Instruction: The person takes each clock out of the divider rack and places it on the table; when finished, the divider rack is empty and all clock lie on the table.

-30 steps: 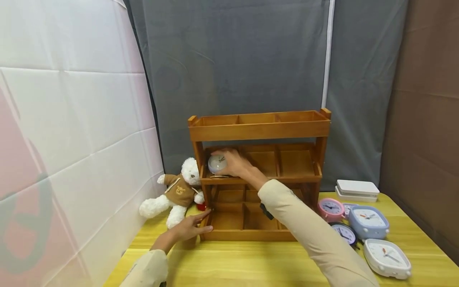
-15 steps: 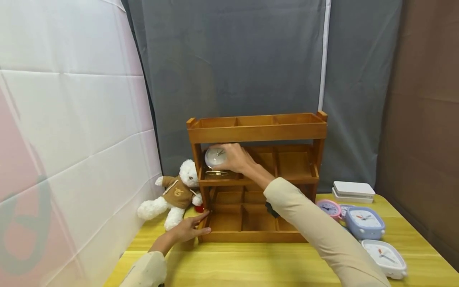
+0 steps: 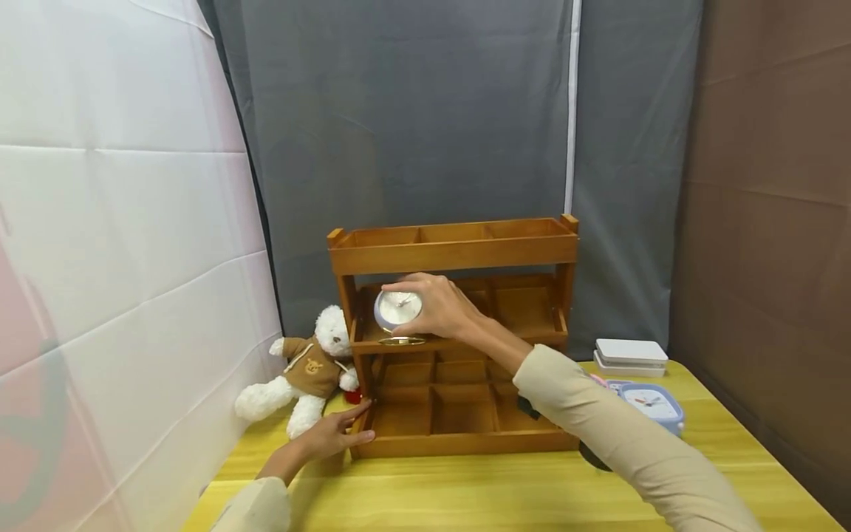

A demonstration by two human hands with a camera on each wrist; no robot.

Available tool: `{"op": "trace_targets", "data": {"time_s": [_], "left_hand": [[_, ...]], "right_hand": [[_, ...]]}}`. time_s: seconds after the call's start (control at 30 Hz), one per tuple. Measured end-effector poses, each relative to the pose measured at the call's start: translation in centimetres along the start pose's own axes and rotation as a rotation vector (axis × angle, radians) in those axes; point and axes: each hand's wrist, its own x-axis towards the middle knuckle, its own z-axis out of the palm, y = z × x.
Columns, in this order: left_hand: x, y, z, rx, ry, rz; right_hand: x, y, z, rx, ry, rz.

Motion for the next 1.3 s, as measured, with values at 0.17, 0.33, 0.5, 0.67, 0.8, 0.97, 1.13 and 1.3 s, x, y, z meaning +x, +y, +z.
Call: {"op": "trace_targets", "data": {"time_s": [0.17,0.33,0.5,0.67,0.8,0.97,1.13,1.3], "left_hand": [[0.2,-0.4,-0.3,-0.008,-0.003,0.0],[0.2,-1.1,-0.6,0.005,-0.007,0.022],[0.3,-1.4,-0.9,0.003,-0.001,0.028],[0.3,-1.3,-1.0,0.0,0.0,0.032],[0.5,-1.3,-1.0,0.007,0.003,0.025],[0.6,-1.5,-1.2,0.004,0.002,0.024],[0.4,-1.8,-1.5,0.019,0.007,0.02],[0.2,-2.1,-1.8,0.026,0.009,0.03]], "right_hand": [[-1.6,-0.4,-1.2,0.002,-0.017,-0.014],[-3.2,-0.8,-2.1,0.031,-0.029,-0.032],[-4.6,-0.9,-3.2,0.026,-0.042,-0.03],[-6.5,-0.6,-4.1,0.007,-0.054,0.005],[-8.4,0.0,-4.8,-0.01,-0.068,0.023],[-11.3,0.8,-5.6,-0.028,-0.07,0.052],[-14.0,1.8,-5.9,-0.054,-0.066,0.046],[-16.3,2.6,-6.3,-0.088,-0.099,0.082]]}}
